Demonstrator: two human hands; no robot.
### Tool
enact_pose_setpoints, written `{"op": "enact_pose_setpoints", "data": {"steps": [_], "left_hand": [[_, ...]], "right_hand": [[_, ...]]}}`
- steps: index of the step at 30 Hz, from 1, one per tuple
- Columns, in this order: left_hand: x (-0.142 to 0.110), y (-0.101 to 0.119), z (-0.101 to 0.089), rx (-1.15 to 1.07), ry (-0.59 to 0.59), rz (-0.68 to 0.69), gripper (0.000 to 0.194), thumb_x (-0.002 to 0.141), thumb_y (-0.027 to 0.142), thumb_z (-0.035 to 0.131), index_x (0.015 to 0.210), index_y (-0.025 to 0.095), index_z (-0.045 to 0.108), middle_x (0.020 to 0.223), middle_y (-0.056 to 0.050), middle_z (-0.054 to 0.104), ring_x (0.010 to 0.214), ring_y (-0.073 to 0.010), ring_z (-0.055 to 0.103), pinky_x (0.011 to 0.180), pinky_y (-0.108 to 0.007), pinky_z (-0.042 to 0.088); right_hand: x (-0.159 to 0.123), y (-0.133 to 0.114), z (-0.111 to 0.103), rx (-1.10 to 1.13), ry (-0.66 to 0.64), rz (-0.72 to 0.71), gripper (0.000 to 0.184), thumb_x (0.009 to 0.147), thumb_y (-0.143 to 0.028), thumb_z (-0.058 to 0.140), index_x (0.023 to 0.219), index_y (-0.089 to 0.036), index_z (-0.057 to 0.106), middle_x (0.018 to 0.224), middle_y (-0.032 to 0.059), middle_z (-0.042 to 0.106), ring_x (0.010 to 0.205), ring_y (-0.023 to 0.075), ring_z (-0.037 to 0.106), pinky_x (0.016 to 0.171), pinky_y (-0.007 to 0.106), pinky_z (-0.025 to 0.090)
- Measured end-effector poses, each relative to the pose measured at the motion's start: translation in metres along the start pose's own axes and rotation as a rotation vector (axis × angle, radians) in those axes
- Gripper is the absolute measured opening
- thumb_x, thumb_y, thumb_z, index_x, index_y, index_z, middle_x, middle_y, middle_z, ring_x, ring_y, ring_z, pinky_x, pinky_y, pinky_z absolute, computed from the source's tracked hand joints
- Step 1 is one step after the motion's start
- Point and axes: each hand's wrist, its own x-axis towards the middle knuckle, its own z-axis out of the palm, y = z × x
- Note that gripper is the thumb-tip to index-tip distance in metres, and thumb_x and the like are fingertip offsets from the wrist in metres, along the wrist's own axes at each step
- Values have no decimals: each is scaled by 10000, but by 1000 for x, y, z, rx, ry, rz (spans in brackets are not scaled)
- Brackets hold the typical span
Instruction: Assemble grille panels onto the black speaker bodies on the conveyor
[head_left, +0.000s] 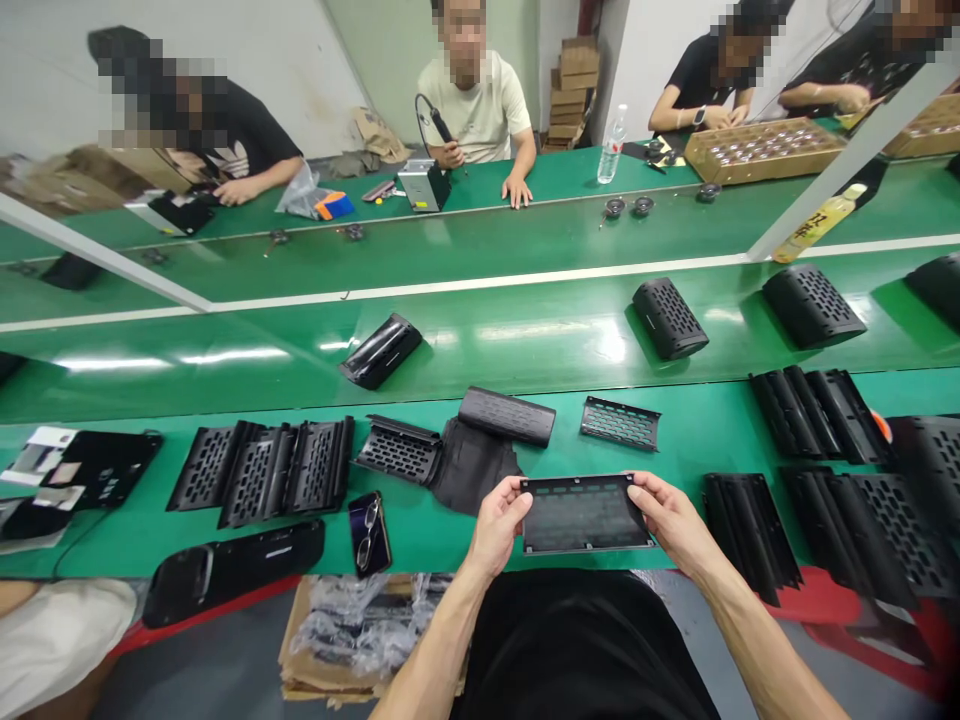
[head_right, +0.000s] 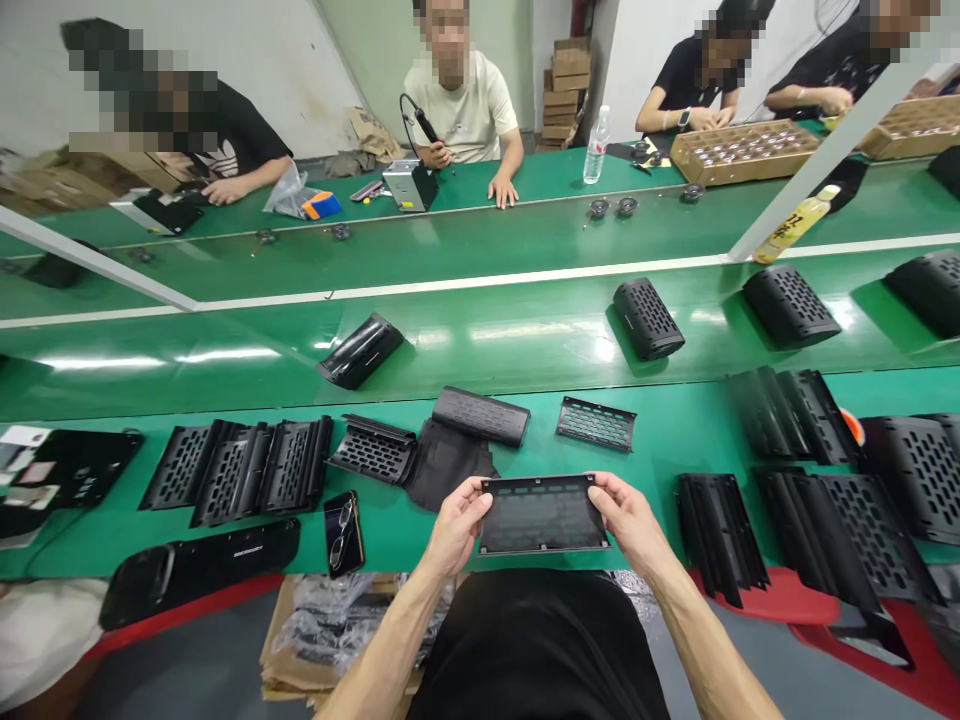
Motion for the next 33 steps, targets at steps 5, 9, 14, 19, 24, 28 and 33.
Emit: {"op": "enact_pose_setpoints", "data": {"steps": [5,9,14,19,24,28,33], "left_hand": [[-5,2,-2,-36,-2,-3,348,824,385,865,1070,176,732,922,-22,693,797,-123,603,728,-213,501],[-7,4,-4,-52,6,-11,380,816,413,864,1083,176,734,950,-37,709,814,-137,622,744,-229,511],[-11,7,-8,-50,-9,-19,413,810,414,859,1126,180,734,973,-45,716,806,-142,623,740,-234,506],[-12,7,-11,-38,5,-7,421,814,425,848,1135,173,741,965,-52,719,788,-145,618,708,-230,500],[-12,10,-15,0,-5,35,476,832,465,836,1183,159,739,995,-86,747,832,-175,654,718,-245,520],[-14,14,-25,49,-26,130,495,871,471,810,1254,168,730,1099,-112,767,942,-212,695,854,-302,553],[-17,19,-37,112,-35,175,509,889,469,798,1295,172,719,1186,-127,773,1109,-270,707,995,-348,538]], "right_hand": [[1,-1,5,-42,24,-6,425,748,-552,914,974,-251,716,819,-6,739,654,166,644,623,275,527],[2,-2,8,-50,28,-5,447,745,-561,917,978,-242,707,814,-5,725,648,156,628,613,262,515],[2,-3,10,-78,1,7,440,779,-568,889,1010,-246,698,833,3,714,655,168,613,623,280,505],[2,0,11,-95,-1,5,435,778,-566,888,1007,-253,691,814,-2,683,624,160,573,587,276,463],[1,-1,12,-104,3,-7,447,783,-574,882,1057,-258,723,865,14,709,672,176,603,637,299,490],[-3,-9,12,-127,-46,-9,488,789,-550,888,1149,-254,744,993,50,732,713,172,606,653,304,487],[-5,-17,14,-214,-172,3,478,819,-449,877,1224,-237,736,1006,49,702,646,127,516,578,268,438]]}}
